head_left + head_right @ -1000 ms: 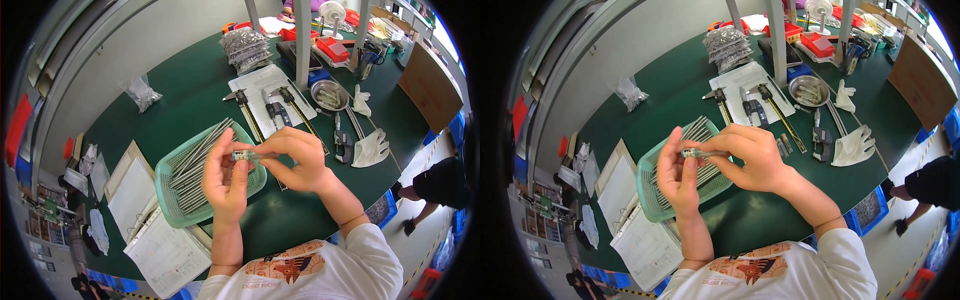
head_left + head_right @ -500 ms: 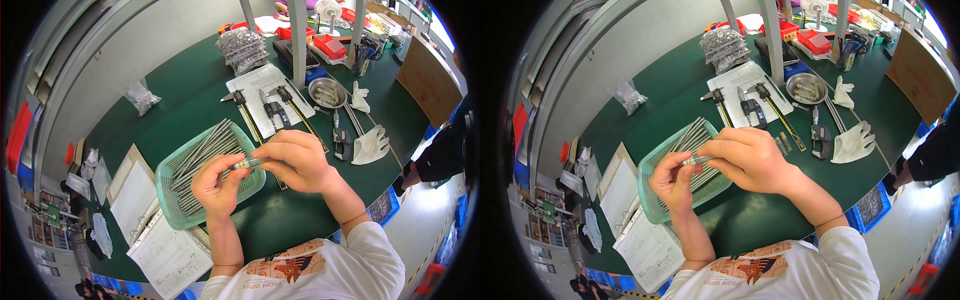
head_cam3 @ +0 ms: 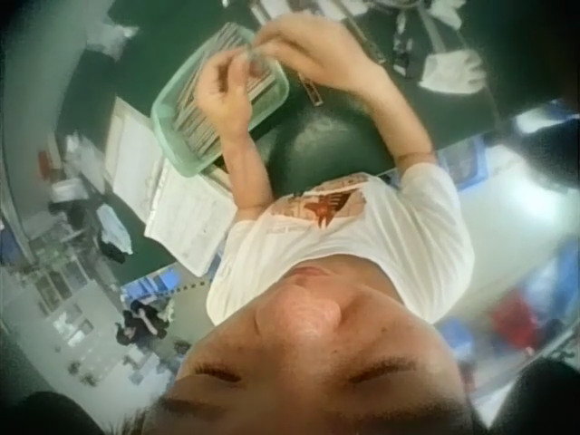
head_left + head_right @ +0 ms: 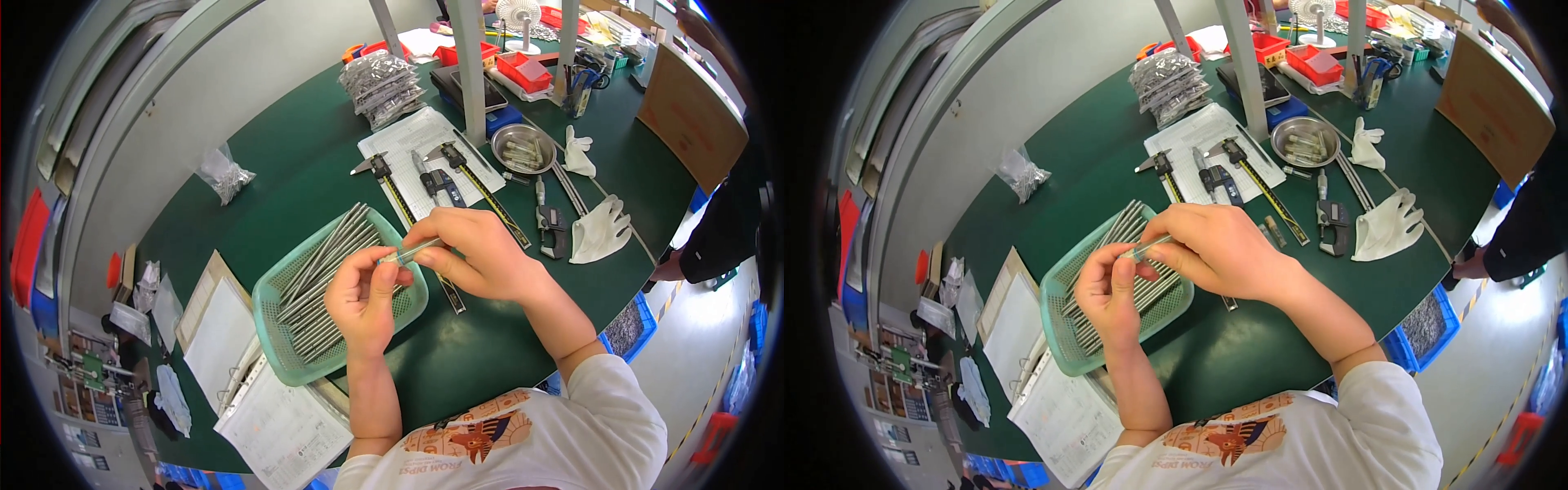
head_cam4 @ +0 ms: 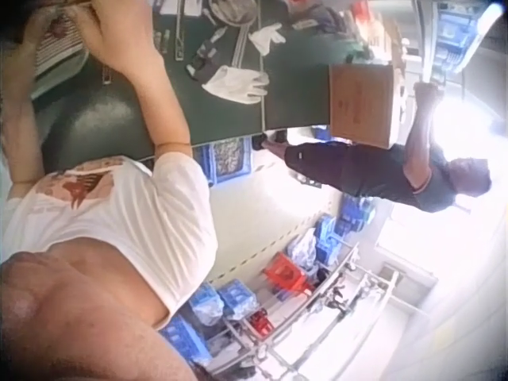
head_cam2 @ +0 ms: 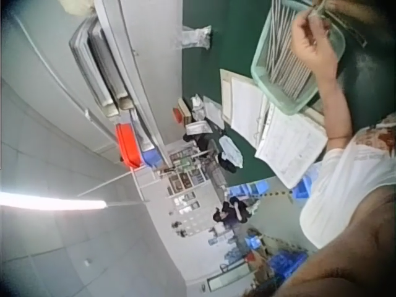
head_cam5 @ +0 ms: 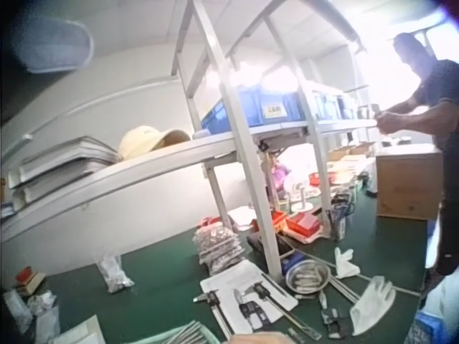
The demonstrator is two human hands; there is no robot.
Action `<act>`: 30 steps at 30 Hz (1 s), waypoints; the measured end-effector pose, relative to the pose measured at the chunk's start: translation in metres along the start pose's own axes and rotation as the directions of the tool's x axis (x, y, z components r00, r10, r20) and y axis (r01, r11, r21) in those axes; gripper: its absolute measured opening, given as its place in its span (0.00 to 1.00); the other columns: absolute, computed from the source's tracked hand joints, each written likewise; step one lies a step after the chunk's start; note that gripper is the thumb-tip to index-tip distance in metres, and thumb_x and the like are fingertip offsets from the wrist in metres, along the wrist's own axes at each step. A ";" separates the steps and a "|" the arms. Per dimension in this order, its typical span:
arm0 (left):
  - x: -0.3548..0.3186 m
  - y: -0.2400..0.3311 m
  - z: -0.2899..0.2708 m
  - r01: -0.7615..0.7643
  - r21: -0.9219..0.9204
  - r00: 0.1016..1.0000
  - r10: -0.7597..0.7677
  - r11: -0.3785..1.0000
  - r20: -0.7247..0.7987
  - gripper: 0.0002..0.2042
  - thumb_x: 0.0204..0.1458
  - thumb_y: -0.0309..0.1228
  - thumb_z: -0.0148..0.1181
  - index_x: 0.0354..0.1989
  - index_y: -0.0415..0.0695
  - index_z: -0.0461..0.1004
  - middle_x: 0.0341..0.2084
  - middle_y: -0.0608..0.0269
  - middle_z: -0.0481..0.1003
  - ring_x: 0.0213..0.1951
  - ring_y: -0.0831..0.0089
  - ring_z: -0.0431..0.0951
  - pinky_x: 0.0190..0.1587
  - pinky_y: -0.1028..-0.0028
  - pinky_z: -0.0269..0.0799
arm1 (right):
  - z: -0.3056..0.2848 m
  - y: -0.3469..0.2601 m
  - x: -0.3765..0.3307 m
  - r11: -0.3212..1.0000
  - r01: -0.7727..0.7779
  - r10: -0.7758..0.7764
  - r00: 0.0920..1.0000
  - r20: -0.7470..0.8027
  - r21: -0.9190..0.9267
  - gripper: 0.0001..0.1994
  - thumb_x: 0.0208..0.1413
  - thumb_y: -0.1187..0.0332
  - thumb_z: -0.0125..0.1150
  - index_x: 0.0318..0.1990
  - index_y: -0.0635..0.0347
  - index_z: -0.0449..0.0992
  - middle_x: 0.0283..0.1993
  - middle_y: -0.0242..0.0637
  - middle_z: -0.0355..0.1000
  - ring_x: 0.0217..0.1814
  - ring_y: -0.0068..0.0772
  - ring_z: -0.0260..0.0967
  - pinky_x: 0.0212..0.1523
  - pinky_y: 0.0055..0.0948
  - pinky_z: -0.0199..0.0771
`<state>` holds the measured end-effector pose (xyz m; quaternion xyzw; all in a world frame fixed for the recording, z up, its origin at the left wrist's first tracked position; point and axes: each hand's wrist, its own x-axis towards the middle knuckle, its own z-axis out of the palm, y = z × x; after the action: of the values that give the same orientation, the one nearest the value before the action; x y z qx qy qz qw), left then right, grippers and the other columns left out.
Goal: Measuring the dimensions of metal rods using a digital micrometer for quality control.
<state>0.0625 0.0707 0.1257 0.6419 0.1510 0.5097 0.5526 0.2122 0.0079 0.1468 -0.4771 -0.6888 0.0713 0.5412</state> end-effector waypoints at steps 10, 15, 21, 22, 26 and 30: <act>0.006 -0.003 -0.002 -0.166 0.279 0.981 0.186 0.946 -0.046 0.16 0.56 0.35 0.39 0.21 0.38 0.63 0.15 0.66 0.64 0.15 0.80 0.62 0.18 0.82 0.59 | 0.010 0.003 0.000 0.946 0.167 -0.144 0.985 0.101 -0.279 0.10 0.42 0.62 0.57 0.24 0.57 0.65 0.21 0.35 0.61 0.20 0.40 0.60 0.21 0.35 0.58; -0.001 -0.011 -0.004 -0.147 0.430 0.983 0.180 0.891 -0.038 0.19 0.55 0.36 0.34 0.13 0.41 0.58 0.08 0.64 0.57 0.12 0.75 0.58 0.15 0.75 0.50 | 0.010 0.000 -0.005 0.948 0.176 -0.121 0.970 0.209 -0.265 0.11 0.45 0.60 0.54 0.23 0.57 0.65 0.18 0.36 0.61 0.18 0.43 0.60 0.19 0.37 0.58; -0.004 -0.016 0.001 -0.220 0.348 0.968 0.247 0.912 -0.035 0.21 0.57 0.44 0.32 0.16 0.44 0.56 0.14 0.69 0.57 0.19 0.81 0.55 0.20 0.78 0.49 | 0.014 -0.009 -0.010 0.999 -0.053 0.054 0.982 0.180 -0.010 0.15 0.53 0.58 0.46 0.22 0.61 0.65 0.17 0.44 0.61 0.20 0.50 0.61 0.20 0.41 0.60; -0.004 -0.016 0.002 -0.144 0.331 0.981 0.180 0.932 -0.078 0.21 0.58 0.43 0.32 0.16 0.44 0.56 0.14 0.70 0.57 0.19 0.81 0.55 0.21 0.79 0.49 | 0.014 -0.012 -0.009 0.989 -0.147 0.149 0.971 0.189 -0.022 0.16 0.53 0.58 0.45 0.22 0.61 0.66 0.17 0.45 0.62 0.20 0.51 0.62 0.21 0.41 0.60; 0.004 -0.027 0.007 0.074 0.262 0.986 -0.031 0.962 -0.164 0.23 0.57 0.45 0.32 0.14 0.43 0.56 0.14 0.68 0.55 0.18 0.79 0.53 0.21 0.79 0.48 | 0.017 -0.024 -0.011 0.919 -0.273 0.330 0.928 0.175 -0.284 0.17 0.53 0.57 0.44 0.22 0.63 0.67 0.19 0.45 0.66 0.25 0.50 0.66 0.24 0.42 0.65; 0.008 -0.033 -0.002 -0.005 0.337 0.986 0.061 0.941 -0.156 0.22 0.57 0.45 0.32 0.25 0.39 0.64 0.19 0.66 0.59 0.19 0.78 0.56 0.23 0.80 0.53 | 0.004 -0.008 -0.008 0.935 -0.269 0.314 0.932 0.181 -0.232 0.17 0.52 0.58 0.45 0.23 0.65 0.66 0.20 0.46 0.67 0.25 0.51 0.66 0.25 0.42 0.65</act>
<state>0.0763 0.0897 0.1009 0.6847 0.2699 0.5369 0.4124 0.2041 -0.0004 0.1451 -0.6168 -0.6680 0.1316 0.3950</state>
